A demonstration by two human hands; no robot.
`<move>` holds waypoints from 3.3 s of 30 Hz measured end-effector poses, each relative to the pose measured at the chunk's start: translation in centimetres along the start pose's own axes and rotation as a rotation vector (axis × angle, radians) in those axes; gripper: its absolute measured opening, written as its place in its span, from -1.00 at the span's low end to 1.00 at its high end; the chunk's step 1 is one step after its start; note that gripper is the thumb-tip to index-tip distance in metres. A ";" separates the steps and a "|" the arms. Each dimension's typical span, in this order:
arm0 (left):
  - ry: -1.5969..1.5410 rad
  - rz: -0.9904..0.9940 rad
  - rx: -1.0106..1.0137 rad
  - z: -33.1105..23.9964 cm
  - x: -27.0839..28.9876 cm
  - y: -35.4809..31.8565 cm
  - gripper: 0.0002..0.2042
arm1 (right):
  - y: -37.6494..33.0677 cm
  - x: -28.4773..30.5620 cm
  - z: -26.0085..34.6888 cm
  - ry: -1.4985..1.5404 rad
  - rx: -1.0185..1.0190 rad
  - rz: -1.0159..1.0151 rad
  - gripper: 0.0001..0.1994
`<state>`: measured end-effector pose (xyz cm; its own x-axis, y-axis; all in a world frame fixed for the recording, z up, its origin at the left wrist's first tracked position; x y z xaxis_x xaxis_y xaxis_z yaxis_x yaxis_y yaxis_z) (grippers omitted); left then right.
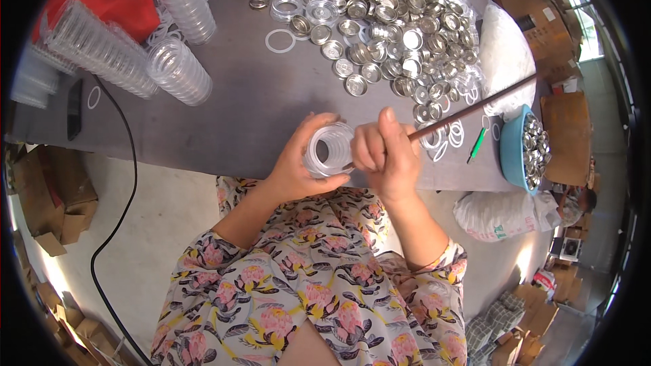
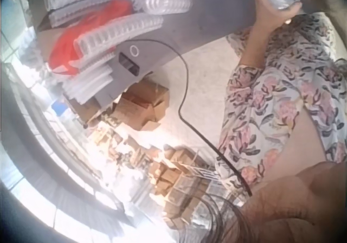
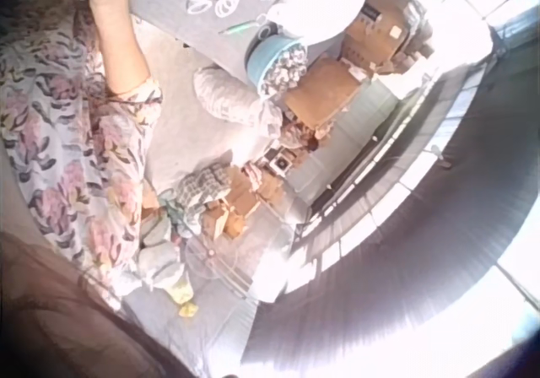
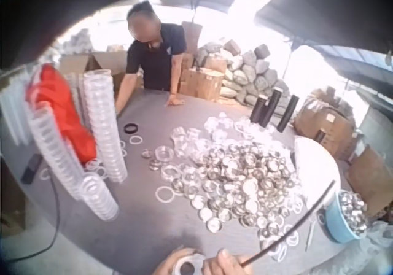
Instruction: The person assembles small transparent plastic rings by placing them onto a thin stick and stacking them into a cylindrical column. They repeatedly pick up rings from a pile on the table, slide them onto the stick, and build a stack, occasionally adjusting the stack or moving it to a different spot on the table.
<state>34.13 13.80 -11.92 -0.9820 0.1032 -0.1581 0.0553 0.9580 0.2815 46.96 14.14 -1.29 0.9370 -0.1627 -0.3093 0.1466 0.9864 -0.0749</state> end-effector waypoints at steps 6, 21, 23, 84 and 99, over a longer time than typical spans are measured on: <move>-0.110 -0.024 0.105 0.0 -0.2 -0.4 -0.21 | 2.3 -2.8 -1.7 0.132 0.170 -0.055 -0.45; -0.181 0.002 0.142 -0.4 -0.3 -0.1 -0.19 | 3.0 -2.8 -1.1 0.046 0.275 -0.046 -0.45; -0.178 0.017 0.160 -0.7 -0.3 0.1 -0.19 | 2.3 -1.5 -0.3 -0.117 0.221 -0.020 -0.45; 0.765 -0.597 -0.596 -10.3 14.7 6.4 -0.26 | 4.9 -16.6 2.1 -0.691 1.136 0.222 -0.35; 0.644 -0.807 -0.171 2.3 18.5 4.9 -0.20 | 8.9 -22.5 -1.2 -0.743 0.864 0.359 -0.22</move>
<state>16.61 21.02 -15.65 -0.6291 -0.7603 0.1615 -0.6363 0.6231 0.4547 26.74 26.53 3.84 0.8807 -0.1007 0.4628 -0.2628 0.7090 0.6544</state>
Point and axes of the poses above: each hand's wrist, its own y-axis towards the middle knuckle, its own x-axis out of the back of the hand, z = x × y, the point moved 1 cm from there along y, towards the middle knuckle, and after that the axes turned 15 degrees about -z, right-handed, at the moved point
